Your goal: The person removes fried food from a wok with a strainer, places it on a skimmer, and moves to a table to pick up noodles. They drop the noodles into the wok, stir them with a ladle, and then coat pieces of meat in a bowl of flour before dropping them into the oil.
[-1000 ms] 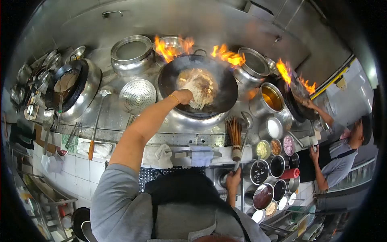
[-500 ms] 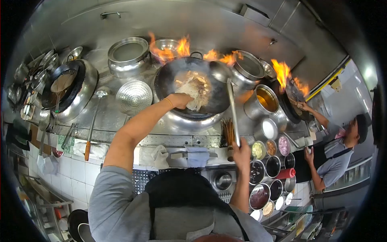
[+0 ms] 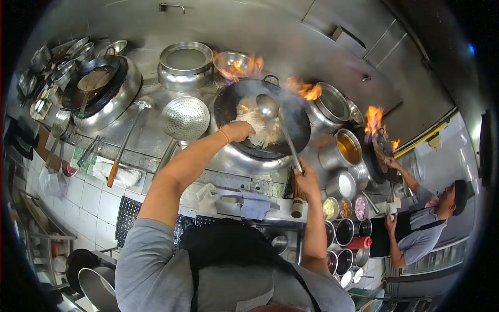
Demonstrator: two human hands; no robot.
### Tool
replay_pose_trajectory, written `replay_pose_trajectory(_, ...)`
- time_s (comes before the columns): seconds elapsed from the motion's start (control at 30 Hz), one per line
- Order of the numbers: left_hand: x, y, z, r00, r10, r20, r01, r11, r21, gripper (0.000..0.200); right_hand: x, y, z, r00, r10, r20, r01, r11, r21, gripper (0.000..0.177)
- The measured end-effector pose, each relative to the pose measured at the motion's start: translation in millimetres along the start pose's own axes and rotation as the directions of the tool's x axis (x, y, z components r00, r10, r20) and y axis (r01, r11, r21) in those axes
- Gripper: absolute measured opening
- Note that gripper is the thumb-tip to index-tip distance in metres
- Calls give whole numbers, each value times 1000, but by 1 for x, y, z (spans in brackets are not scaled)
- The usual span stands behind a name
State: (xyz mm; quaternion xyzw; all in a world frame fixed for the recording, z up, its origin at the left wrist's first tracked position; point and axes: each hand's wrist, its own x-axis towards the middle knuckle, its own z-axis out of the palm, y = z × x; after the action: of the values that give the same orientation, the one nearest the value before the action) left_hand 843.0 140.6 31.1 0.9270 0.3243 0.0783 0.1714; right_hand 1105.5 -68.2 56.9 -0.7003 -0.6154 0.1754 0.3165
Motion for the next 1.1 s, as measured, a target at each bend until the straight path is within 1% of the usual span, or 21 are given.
replay_pose_trajectory(0.03, 1, -1, 5, 999, 21, 40, -22, 1000, 22, 46, 7, 3, 5, 1000, 0, 0, 0, 1000, 0, 51)
replay_pose_trajectory(0.07, -3, 5, 0, 998, -3, 56, 3, 1000, 9, 44, 16, 2, 12, 998, 16, -68, -18, 999, -30, 51)
replay_pose_trajectory(0.1, 1, 4, 2, 998, 7, 61, -8, 1000, 11, 44, 25, -4, 16, 989, 31, -142, -40, 997, -59, 51)
replay_pose_trajectory(0.13, 4, 1, 4, 998, 4, 63, -5, 1000, 22, 43, 33, -10, 17, 988, 40, -151, -49, 997, -57, 51)
replay_pose_trajectory(0.2, 9, -2, 10, 997, 11, 71, -14, 999, 40, 42, 46, -29, 16, 968, 215, -132, -234, 959, -158, 51)
replay_pose_trajectory(0.23, 12, -3, 10, 997, 17, 77, -22, 998, 58, 42, 52, -23, 19, 965, 218, -142, -239, 959, -153, 51)
replay_pose_trajectory(0.3, 14, 1, 9, 996, 31, 82, -37, 996, 75, 41, 60, -16, 24, 988, 140, -58, -150, 954, -258, 51)
replay_pose_trajectory(0.33, 14, 4, 9, 996, -9, 85, 4, 998, 58, 41, 60, -11, 23, 988, 139, -65, -152, 953, -261, 51)
replay_pose_trajectory(0.37, 15, 6, 9, 995, -50, 89, 47, 998, 36, 40, 53, -23, 17, 992, 123, -33, -127, 941, -314, 52)
replay_pose_trajectory(0.4, 16, 6, 12, 995, -49, 84, 47, 998, 30, 40, 48, -30, 13, 994, 108, 4, -99, 925, -368, 52)
replay_pose_trajectory(0.47, 14, 7, 14, 1000, -20, 23, 19, 999, 30, 41, 39, -30, 8, 996, 86, 15, -74, 926, -370, 53)
replay_pose_trajectory(0.5, 13, 9, 13, 1000, -26, 17, 26, 999, 28, 41, 35, -31, 6, 998, 66, 22, -53, 930, -363, 53)
replay_pose_trajectory(0.57, 17, 18, 11, 996, -44, 72, 37, 995, 96, 41, 20, -34, 2, 998, 63, 26, -50, 936, -350, 53)
replay_pose_trajectory(0.6, 20, 17, 12, 997, -45, 70, 39, 995, 94, 41, 12, -38, -1, 997, 66, 26, -54, 941, -335, 54)
replay_pose_trajectory(0.67, 27, 15, 19, 991, -43, 129, 26, 991, 127, 41, -1, -49, -4, 998, 55, 19, -46, 942, -333, 54)
replay_pose_trajectory(0.83, 40, 11, 29, 993, -15, 120, 3, 995, 102, 40, -22, -42, 0, 997, 74, -9, -73, 946, -315, 54)
replay_pose_trajectory(0.9, 43, 10, 31, 994, -9, 109, -1, 995, 95, 39, -29, -40, -3, 988, 148, -45, -155, 948, -277, 53)
replay_pose_trajectory(0.93, 44, 10, 32, 993, -15, 120, 3, 995, 104, 39, -34, -37, -5, 988, 149, -45, -155, 949, -276, 53)
replay_pose_trajectory(1.0, 50, 6, 32, 991, -27, 128, 12, 993, 115, 39, -40, -35, -10, 992, 71, -108, -93, 972, -218, 52)
replay_pose_trajectory(1.03, 51, 5, 33, 989, -41, 145, 22, 992, 126, 38, -45, -36, -14, 992, 71, -100, -92, 972, -216, 52)
replay_pose_trajectory(1.1, 45, 4, 33, 985, -62, 164, 40, 990, 135, 38, -55, -44, -26, 974, 225, -23, -223, 938, -267, 52)
